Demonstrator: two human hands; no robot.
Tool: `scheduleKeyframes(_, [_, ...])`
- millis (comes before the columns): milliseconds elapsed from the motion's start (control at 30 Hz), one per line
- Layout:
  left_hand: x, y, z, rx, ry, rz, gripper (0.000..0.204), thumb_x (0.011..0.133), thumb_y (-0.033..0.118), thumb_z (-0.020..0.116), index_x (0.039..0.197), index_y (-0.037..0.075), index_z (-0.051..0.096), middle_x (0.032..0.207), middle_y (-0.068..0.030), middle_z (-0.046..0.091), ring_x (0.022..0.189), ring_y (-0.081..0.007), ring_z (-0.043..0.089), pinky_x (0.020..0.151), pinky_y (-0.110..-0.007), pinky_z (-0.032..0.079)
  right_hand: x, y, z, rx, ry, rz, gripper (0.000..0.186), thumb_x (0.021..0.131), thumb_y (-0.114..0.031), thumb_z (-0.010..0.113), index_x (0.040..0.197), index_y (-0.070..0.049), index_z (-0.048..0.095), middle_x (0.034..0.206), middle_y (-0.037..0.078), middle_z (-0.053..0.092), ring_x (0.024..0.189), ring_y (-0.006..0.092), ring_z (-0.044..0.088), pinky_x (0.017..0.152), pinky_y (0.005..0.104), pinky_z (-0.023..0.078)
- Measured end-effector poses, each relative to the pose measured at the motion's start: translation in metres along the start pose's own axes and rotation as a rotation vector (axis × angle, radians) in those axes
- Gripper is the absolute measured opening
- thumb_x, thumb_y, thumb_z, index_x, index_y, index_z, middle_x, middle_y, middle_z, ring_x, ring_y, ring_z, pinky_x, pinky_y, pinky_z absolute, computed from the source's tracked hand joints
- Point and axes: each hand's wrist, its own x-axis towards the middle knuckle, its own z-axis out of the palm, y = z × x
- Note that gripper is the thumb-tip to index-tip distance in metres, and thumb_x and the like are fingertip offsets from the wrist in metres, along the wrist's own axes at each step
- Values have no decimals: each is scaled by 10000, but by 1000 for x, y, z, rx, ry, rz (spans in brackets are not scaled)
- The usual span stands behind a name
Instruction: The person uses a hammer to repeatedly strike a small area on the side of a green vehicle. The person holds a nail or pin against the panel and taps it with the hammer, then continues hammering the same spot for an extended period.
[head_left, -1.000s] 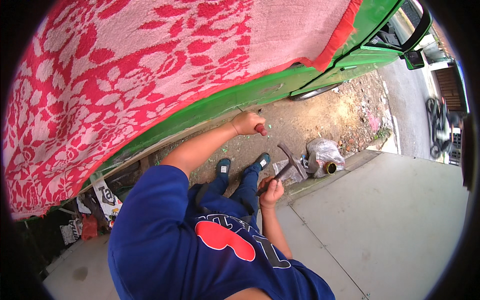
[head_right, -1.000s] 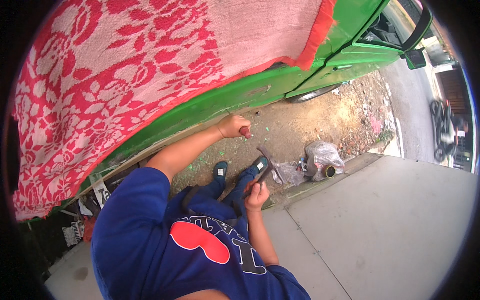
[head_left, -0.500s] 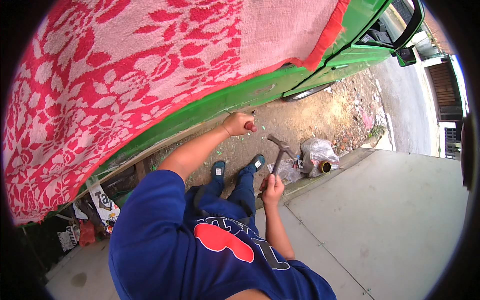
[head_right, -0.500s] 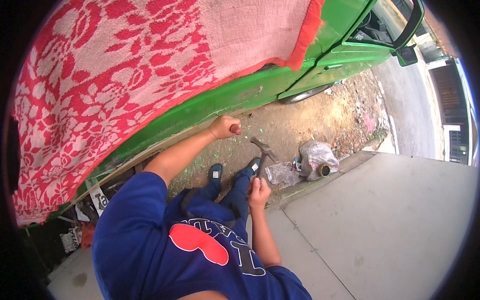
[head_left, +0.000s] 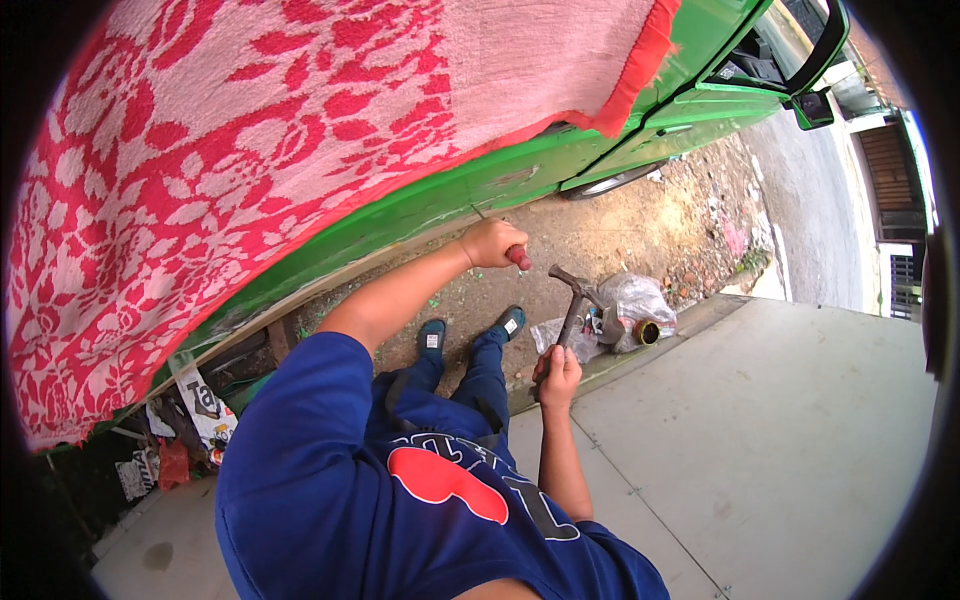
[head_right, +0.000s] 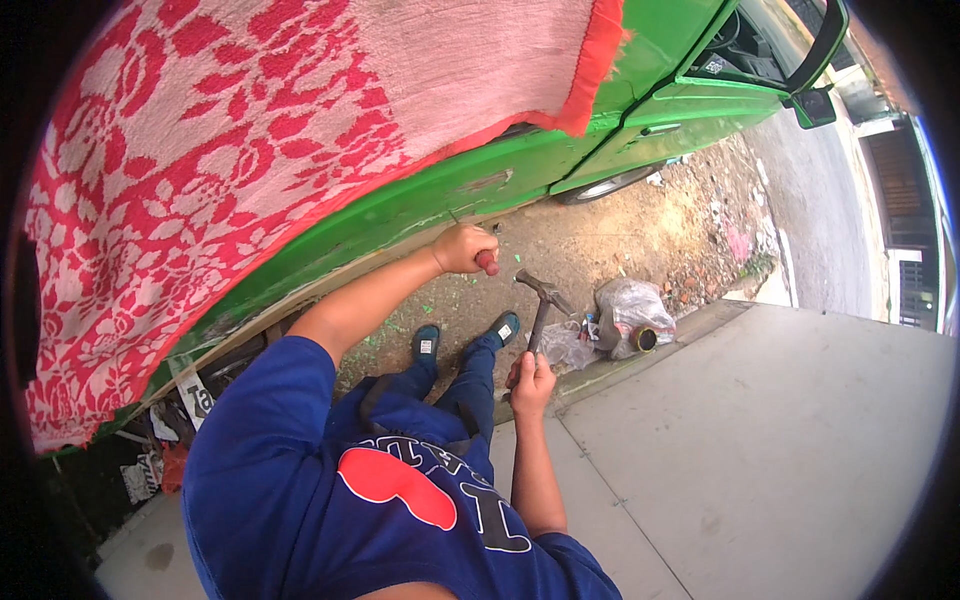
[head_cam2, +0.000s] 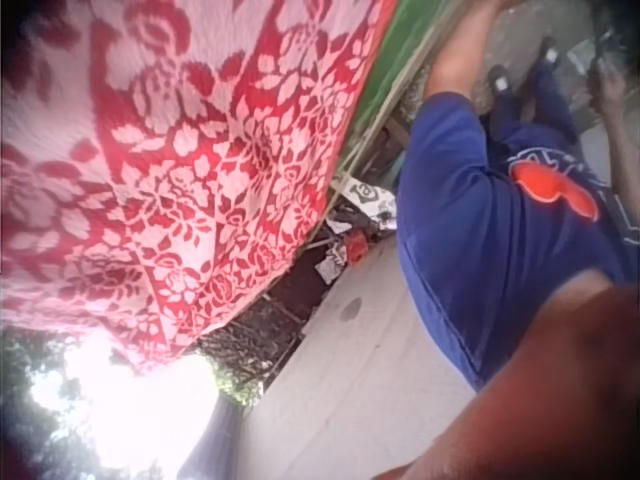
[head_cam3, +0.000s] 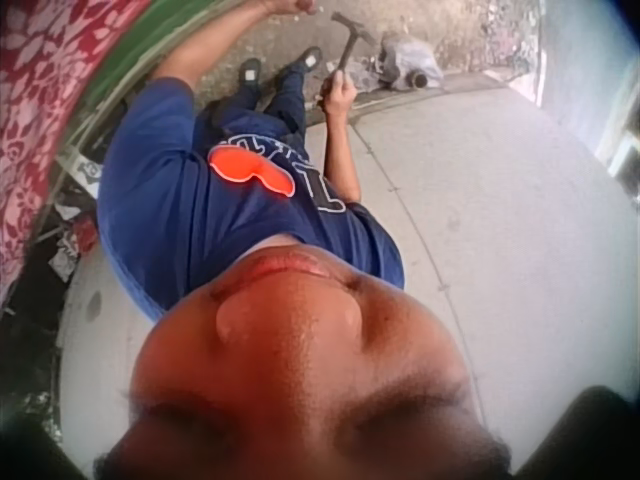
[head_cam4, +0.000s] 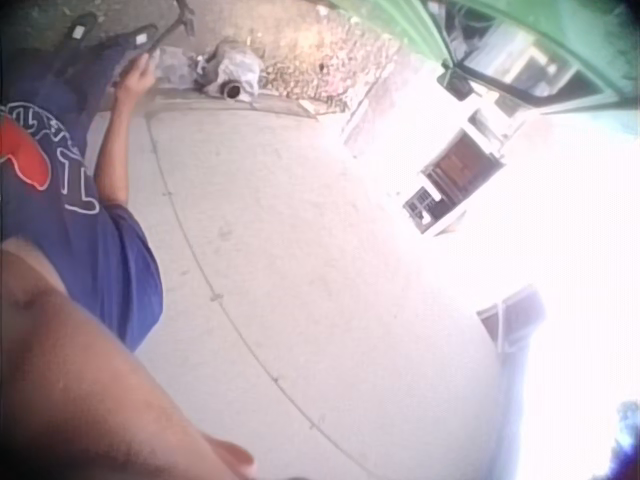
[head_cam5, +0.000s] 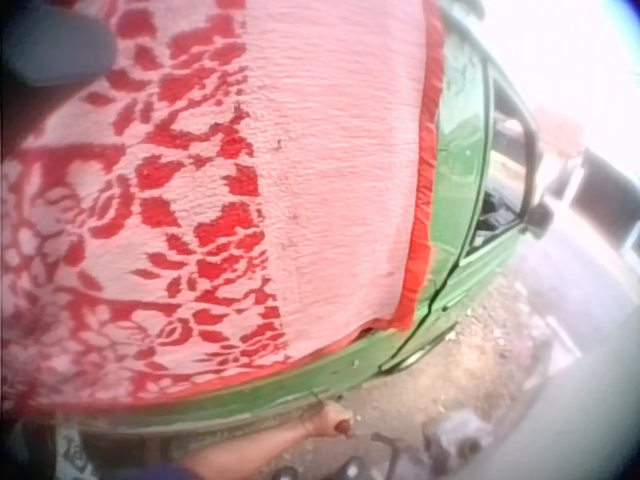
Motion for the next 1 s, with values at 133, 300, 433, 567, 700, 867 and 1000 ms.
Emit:
scheduleKeyframes(133, [5,-1,1,-7,10,-2,195,706,239,750,727,128,592,679,-83,625,680,-314,646,613,-435,498,6,2,-5,15,-31,6,381,1028,-300,508,749,-40,505,558,29,499,453,108,483,429,254,386])
scheduleKeyframes(300, [7,-2,5,13,-20,-30,212,716,262,751,726,123,590,681,-83,628,690,-308,651,612,-436,499,15,1,-11,-67,-67,-25,386,1032,-331,492,780,-39,514,559,34,492,449,116,477,429,258,386])
scheduleKeyframes(433, [5,-2,6,16,-18,-25,157,705,201,730,718,121,596,677,-80,620,673,-309,643,615,-416,499,20,1,-16,-66,-82,-17,389,1035,-345,484,795,-41,517,562,37,491,447,120,476,428,260,388])
scheduleKeyframes(567, [6,0,6,28,-32,-10,156,701,196,731,708,126,592,669,-81,617,669,-306,643,606,-418,495,23,3,-19,-39,-69,17,387,1033,-347,487,797,-41,517,564,38,494,446,120,477,432,259,394])
scheduleKeyframes(700, [9,-4,7,72,-53,-31,160,703,194,736,706,129,590,666,-78,616,664,-303,643,599,-416,495,22,-3,-18,-125,-56,-42,385,1031,-340,488,790,-41,516,572,43,506,447,119,479,431,260,394])
scheduleKeyframes(867, [14,-9,7,91,17,-33,164,716,194,739,716,126,590,666,-80,619,664,-303,647,597,-415,497,20,9,1,-158,-9,-234,392,1025,-329,499,760,-41,516,569,40,520,462,119,496,439,268,399])
scheduleKeyframes(1000, [9,-10,13,78,-1,-53,185,727,218,752,723,122,594,685,-86,634,671,-307,650,606,-418,504,26,15,11,-208,15,-173,398,1023,-322,502,740,-42,509,550,25,518,475,118,502,453,274,400])
